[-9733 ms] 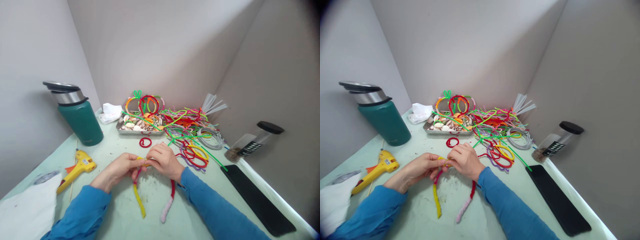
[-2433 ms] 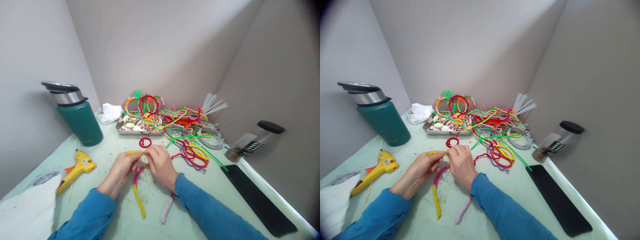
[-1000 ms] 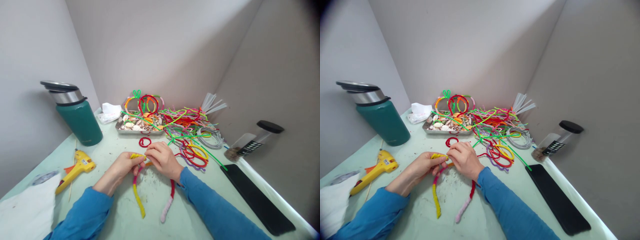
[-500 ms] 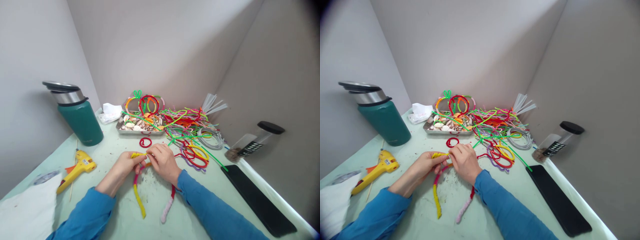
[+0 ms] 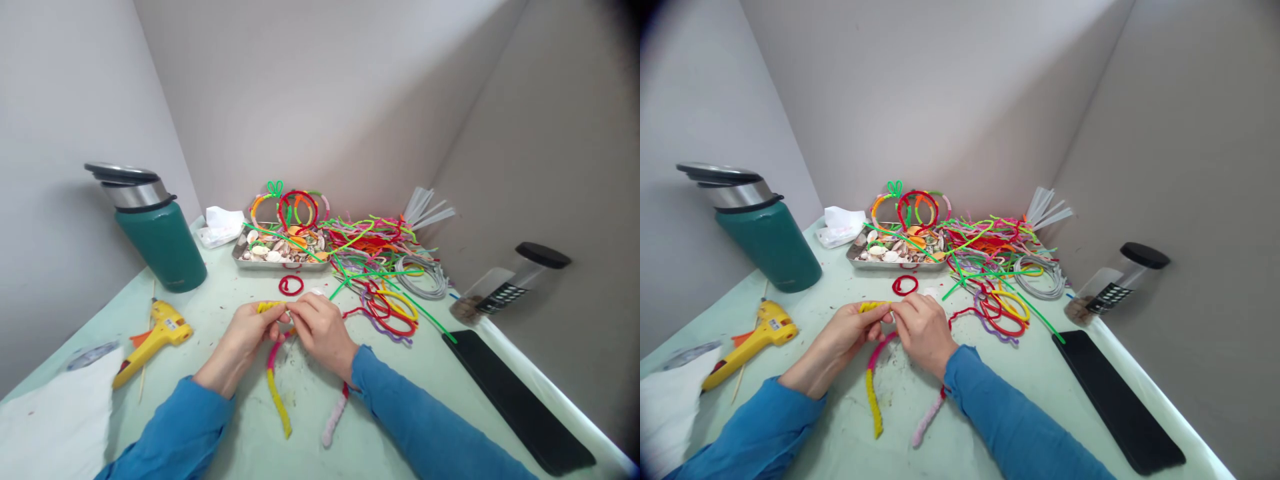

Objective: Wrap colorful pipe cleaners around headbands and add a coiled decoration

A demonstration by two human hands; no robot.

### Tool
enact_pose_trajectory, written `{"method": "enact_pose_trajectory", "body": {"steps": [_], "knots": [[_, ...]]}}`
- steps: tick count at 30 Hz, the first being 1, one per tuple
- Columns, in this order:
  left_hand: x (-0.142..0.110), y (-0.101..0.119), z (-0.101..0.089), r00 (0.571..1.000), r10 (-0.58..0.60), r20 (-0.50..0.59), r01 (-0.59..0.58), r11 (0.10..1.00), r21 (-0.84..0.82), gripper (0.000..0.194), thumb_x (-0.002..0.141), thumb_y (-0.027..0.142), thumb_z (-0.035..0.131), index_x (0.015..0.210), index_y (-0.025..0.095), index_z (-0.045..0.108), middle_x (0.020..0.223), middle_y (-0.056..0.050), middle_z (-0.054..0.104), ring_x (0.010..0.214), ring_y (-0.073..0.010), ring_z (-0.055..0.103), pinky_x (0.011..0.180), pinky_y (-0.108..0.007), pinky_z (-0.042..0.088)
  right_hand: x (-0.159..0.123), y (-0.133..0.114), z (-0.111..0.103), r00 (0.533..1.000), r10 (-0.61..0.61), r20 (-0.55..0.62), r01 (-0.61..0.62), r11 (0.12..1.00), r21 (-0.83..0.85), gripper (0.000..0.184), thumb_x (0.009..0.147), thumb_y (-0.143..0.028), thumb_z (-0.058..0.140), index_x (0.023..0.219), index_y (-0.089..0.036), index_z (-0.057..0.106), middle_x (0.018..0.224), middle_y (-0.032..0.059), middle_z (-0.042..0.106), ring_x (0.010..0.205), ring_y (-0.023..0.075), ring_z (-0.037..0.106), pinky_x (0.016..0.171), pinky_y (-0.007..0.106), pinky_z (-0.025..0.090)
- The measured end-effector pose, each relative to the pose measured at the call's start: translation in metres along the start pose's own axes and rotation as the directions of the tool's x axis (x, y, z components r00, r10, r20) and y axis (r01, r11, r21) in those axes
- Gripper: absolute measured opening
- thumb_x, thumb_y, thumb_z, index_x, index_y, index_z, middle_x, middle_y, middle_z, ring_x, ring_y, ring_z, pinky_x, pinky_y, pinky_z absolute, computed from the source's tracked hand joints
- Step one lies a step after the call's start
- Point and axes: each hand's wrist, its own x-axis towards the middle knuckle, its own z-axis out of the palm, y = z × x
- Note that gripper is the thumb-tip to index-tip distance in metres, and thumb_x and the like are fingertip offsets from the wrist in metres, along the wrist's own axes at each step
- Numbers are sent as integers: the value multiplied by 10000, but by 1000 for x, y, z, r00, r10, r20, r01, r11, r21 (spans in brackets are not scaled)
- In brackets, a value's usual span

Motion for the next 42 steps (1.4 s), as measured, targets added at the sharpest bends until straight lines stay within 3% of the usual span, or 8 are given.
{"method": "enact_pose_trajectory", "body": {"steps": [4,8,12,20,24,36,42], "knots": [[0,1,1,999,-36,28,39,993,-114,222,664,308,678,574,122,597,339,41,455,378,-71,422,477,-205,358,-1,-2,3,999,48,-8,-46,991,127,246,859,-126,435,1034,-174,601,878,72,600,803,168,545,711,292,438],[0,0,2,1000,-27,15,28,993,-112,242,666,325,675,557,131,581,319,48,431,350,-61,389,452,-201,339,-2,-4,6,993,108,-52,-95,974,206,232,856,-119,444,1014,-188,600,897,63,621,835,164,562,734,289,449],[0,-1,4,999,-9,-49,6,997,-70,279,671,356,666,530,140,560,300,51,412,334,-61,370,441,-207,334,-2,-5,7,987,124,-98,-109,983,148,158,843,-139,485,923,-190,612,855,53,644,812,173,572,733,306,431],[4,-2,2,996,-63,-60,56,992,-117,305,692,375,652,517,148,548,280,62,375,316,-47,317,412,-198,291,-4,-6,9,991,94,-94,-94,996,4,114,855,-187,493,893,-170,599,814,59,638,781,176,563,730,319,397],[3,-3,0,998,-67,-19,64,992,-107,304,706,380,643,534,141,566,283,61,378,326,-49,326,435,-197,318,-4,-6,8,992,88,-89,-88,996,-2,129,858,-162,468,874,-165,595,803,61,630,763,175,553,714,315,395],[3,-3,0,998,-55,-42,52,997,-63,299,699,368,647,528,132,577,284,59,386,328,-54,350,442,-201,329,-3,-7,6,997,71,-29,-71,997,-2,147,860,-134,444,913,-153,580,839,66,598,794,178,525,722,309,389],[4,-4,-1,999,-24,-45,26,998,53,313,696,380,643,521,130,570,277,52,393,320,-69,379,432,-211,341,1,-3,1,999,44,3,-44,999,-28,176,885,-139,400,885,-151,576,844,75,574,805,182,504,728,313,387]]}}
